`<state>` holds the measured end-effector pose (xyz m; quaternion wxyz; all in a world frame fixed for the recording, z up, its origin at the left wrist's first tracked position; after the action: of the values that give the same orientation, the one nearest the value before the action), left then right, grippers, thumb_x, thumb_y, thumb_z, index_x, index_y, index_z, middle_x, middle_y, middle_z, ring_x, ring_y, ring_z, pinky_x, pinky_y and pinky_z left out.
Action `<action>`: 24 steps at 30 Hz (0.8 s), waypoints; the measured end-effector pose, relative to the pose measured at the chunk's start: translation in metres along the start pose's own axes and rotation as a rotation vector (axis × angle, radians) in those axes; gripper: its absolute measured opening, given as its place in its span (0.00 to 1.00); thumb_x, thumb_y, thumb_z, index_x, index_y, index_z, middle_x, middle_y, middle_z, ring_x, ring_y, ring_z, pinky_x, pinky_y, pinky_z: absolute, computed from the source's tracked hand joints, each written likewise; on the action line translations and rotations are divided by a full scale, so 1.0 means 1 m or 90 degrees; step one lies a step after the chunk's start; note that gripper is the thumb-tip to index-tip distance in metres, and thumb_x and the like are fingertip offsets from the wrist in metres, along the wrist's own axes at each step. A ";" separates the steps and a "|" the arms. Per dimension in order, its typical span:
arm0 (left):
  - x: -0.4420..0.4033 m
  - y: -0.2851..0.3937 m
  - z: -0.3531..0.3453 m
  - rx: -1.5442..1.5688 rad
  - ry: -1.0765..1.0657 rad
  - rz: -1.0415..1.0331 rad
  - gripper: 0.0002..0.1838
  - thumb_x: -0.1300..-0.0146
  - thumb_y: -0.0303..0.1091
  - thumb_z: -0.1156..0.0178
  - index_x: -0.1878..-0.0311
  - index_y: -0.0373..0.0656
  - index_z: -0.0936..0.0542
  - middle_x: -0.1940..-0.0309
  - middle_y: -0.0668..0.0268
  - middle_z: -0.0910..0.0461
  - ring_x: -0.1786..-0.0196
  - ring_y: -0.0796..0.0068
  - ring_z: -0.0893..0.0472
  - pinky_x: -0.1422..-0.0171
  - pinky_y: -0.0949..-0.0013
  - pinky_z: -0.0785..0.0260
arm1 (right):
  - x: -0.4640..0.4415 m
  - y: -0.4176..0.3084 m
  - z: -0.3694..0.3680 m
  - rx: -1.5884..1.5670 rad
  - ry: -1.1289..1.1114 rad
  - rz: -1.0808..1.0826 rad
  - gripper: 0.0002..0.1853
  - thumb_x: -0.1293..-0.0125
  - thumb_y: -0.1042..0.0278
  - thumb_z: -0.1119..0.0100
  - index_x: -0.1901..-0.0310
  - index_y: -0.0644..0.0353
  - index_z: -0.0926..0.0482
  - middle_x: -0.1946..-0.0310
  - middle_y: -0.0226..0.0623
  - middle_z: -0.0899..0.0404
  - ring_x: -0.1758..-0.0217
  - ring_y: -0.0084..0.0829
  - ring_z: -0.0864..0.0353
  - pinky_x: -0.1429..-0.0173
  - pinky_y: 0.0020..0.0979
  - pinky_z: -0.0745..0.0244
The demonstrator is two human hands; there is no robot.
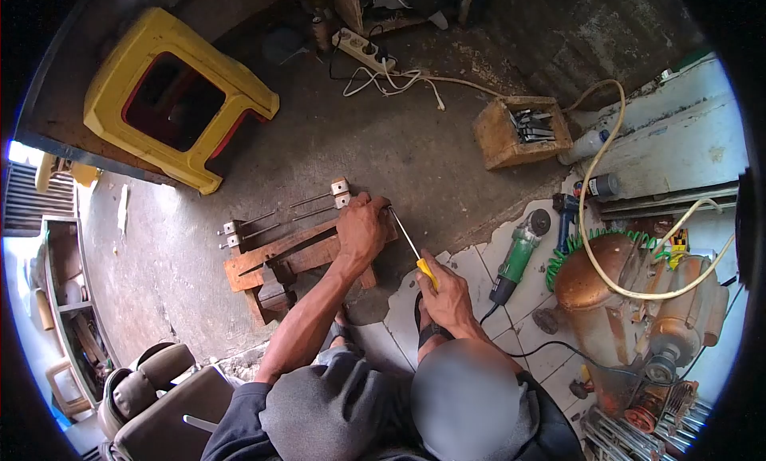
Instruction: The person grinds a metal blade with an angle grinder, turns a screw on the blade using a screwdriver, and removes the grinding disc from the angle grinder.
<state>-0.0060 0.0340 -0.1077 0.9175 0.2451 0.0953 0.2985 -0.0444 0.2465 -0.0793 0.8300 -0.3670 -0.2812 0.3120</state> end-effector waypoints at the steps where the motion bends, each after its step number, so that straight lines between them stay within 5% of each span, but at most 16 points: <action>1: 0.000 0.000 -0.001 0.000 0.001 0.001 0.12 0.41 0.29 0.35 0.54 0.48 0.14 0.62 0.58 0.21 0.57 0.53 0.18 0.54 0.54 0.24 | 0.000 -0.002 0.001 -0.009 -0.011 -0.025 0.25 0.29 0.62 0.43 0.34 0.65 0.27 0.44 0.58 0.20 0.40 0.54 0.19 0.37 0.42 0.23; 11: -0.002 -0.001 -0.002 0.021 0.001 0.005 0.10 0.42 0.29 0.35 0.57 0.47 0.13 0.63 0.58 0.21 0.55 0.53 0.18 0.53 0.54 0.24 | -0.002 -0.003 0.002 -0.003 -0.007 -0.032 0.24 0.31 0.63 0.42 0.37 0.67 0.26 0.46 0.58 0.19 0.43 0.54 0.18 0.40 0.43 0.23; 20: -0.001 -0.001 -0.001 0.016 0.009 -0.018 0.11 0.44 0.27 0.36 0.57 0.45 0.13 0.64 0.58 0.20 0.56 0.52 0.18 0.53 0.54 0.24 | 0.002 -0.007 0.008 0.099 0.127 0.043 0.17 0.36 0.70 0.38 0.48 0.67 0.24 0.61 0.47 0.18 0.61 0.46 0.15 0.52 0.42 0.20; 22: -0.002 -0.002 -0.002 0.019 0.007 -0.017 0.11 0.44 0.27 0.36 0.57 0.45 0.13 0.64 0.58 0.20 0.56 0.52 0.18 0.53 0.54 0.24 | -0.001 -0.001 0.004 -0.099 0.031 -0.145 0.15 0.34 0.69 0.38 0.49 0.67 0.26 0.66 0.40 0.21 0.72 0.35 0.18 0.68 0.37 0.21; 23: -0.003 -0.003 -0.003 0.016 0.004 -0.018 0.11 0.44 0.27 0.36 0.57 0.45 0.13 0.64 0.58 0.21 0.56 0.52 0.18 0.53 0.54 0.24 | -0.005 0.002 0.006 -0.097 0.031 -0.142 0.15 0.34 0.69 0.38 0.49 0.67 0.26 0.66 0.40 0.21 0.72 0.35 0.18 0.68 0.37 0.21; 24: -0.003 -0.004 -0.005 0.013 -0.001 -0.019 0.11 0.44 0.26 0.36 0.57 0.45 0.13 0.64 0.58 0.21 0.56 0.52 0.18 0.53 0.54 0.24 | -0.007 0.003 0.009 -0.374 -0.034 -0.286 0.16 0.33 0.68 0.37 0.49 0.67 0.26 0.66 0.39 0.21 0.74 0.30 0.21 0.74 0.32 0.26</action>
<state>-0.0078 0.0316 -0.1140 0.9195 0.2528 0.1012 0.2835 -0.0560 0.2470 -0.0788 0.7292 -0.5108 -0.4538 0.0377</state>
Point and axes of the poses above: each hand's wrist, its own x-axis away from the middle knuckle, its own z-axis out of the back of the hand, y = z × x, the point moved 1 cm from there along -x, towards the middle knuckle
